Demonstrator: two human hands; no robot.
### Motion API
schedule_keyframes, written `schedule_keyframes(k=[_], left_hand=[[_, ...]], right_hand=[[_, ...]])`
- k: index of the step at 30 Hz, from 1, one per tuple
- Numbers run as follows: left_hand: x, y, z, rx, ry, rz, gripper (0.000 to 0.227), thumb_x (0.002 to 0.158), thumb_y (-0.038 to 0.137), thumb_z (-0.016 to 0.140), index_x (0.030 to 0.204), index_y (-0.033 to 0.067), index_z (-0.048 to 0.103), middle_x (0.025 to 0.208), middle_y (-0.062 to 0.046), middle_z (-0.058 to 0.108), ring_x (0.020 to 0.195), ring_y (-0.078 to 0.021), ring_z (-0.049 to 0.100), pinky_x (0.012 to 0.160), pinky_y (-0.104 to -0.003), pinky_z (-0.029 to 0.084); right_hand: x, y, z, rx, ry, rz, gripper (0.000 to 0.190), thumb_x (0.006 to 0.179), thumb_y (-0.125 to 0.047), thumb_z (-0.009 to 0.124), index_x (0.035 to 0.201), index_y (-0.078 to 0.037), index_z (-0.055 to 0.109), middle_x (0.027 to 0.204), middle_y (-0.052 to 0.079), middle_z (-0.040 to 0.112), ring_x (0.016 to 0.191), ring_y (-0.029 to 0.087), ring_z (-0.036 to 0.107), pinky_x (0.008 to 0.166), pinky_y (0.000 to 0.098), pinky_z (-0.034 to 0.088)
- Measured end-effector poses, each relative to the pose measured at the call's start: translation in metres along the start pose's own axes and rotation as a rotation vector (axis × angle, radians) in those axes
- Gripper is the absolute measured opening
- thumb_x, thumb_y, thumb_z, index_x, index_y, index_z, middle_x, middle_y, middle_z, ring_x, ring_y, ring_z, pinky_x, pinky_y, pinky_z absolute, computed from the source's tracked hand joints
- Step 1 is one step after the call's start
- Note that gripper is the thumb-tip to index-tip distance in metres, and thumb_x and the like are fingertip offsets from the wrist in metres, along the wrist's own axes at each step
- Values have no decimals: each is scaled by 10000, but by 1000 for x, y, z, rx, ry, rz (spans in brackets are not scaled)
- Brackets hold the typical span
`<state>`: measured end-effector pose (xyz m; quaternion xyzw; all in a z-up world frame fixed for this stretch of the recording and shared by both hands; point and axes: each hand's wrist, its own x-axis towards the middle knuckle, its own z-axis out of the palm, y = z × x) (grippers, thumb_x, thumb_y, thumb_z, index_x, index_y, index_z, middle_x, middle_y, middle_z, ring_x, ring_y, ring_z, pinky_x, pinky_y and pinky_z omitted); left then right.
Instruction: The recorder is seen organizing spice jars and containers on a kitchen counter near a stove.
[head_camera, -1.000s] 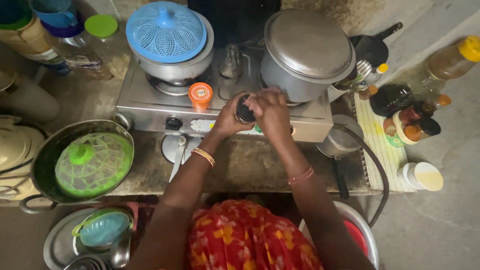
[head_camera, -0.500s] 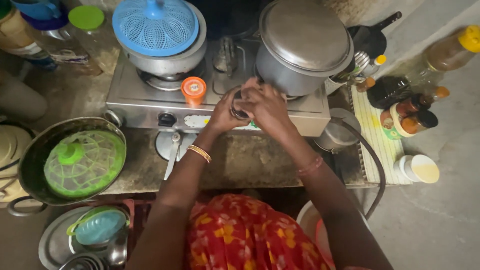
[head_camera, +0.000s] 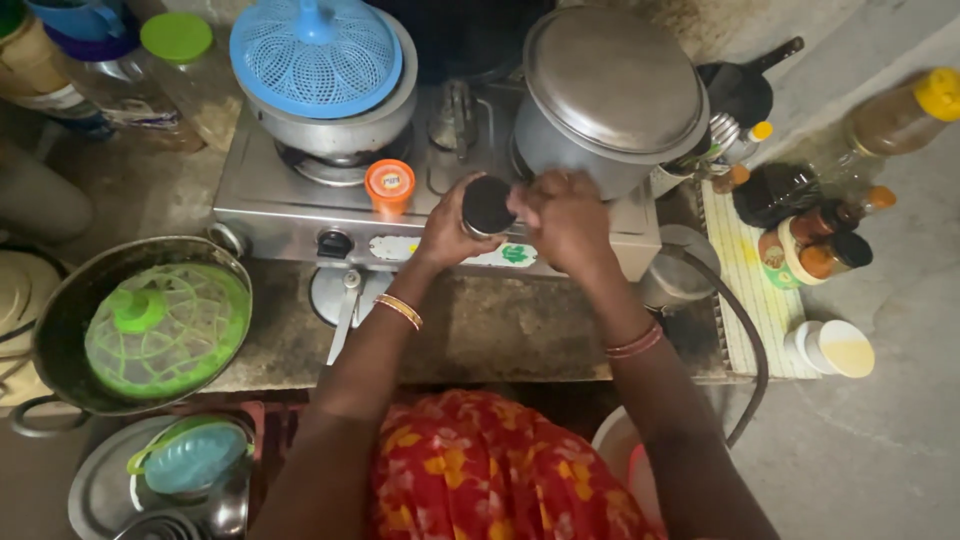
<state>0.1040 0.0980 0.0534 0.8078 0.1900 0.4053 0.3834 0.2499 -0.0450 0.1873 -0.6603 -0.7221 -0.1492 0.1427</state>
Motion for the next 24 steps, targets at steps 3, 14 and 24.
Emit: schedule_keyframes(k=[3, 14, 24], left_hand=[[-4, -11, 7, -18, 0, 132, 1086, 614, 356, 964, 1491, 29, 412, 1446, -196, 560, 1311, -363, 580, 1092, -422, 480], [0, 0, -5, 3, 0, -16, 931, 606, 266, 926, 1413, 88, 497, 1299, -176, 655, 1214, -353, 648, 1022, -416, 520], [4, -9, -1, -765, 36, -150, 954, 696, 99, 889, 1485, 126, 354, 1325, -88, 601, 1180, -194, 623, 982, -360, 547]], right_hand=[[10, -16, 4, -7, -66, 209, 780, 739, -517, 820, 1376, -95, 663, 1133, 171, 683, 1035, 366, 628, 856, 464, 519], [31, -1, 19, -24, -205, 118, 992, 584, -651, 851, 1359, -82, 610, 1154, 125, 714, 1062, 350, 639, 866, 483, 527], [-19, 0, 75, 492, 205, 162, 606, 948, -249, 736, 1489, -58, 539, 1330, 197, 611, 1206, 371, 605, 1029, 442, 500]])
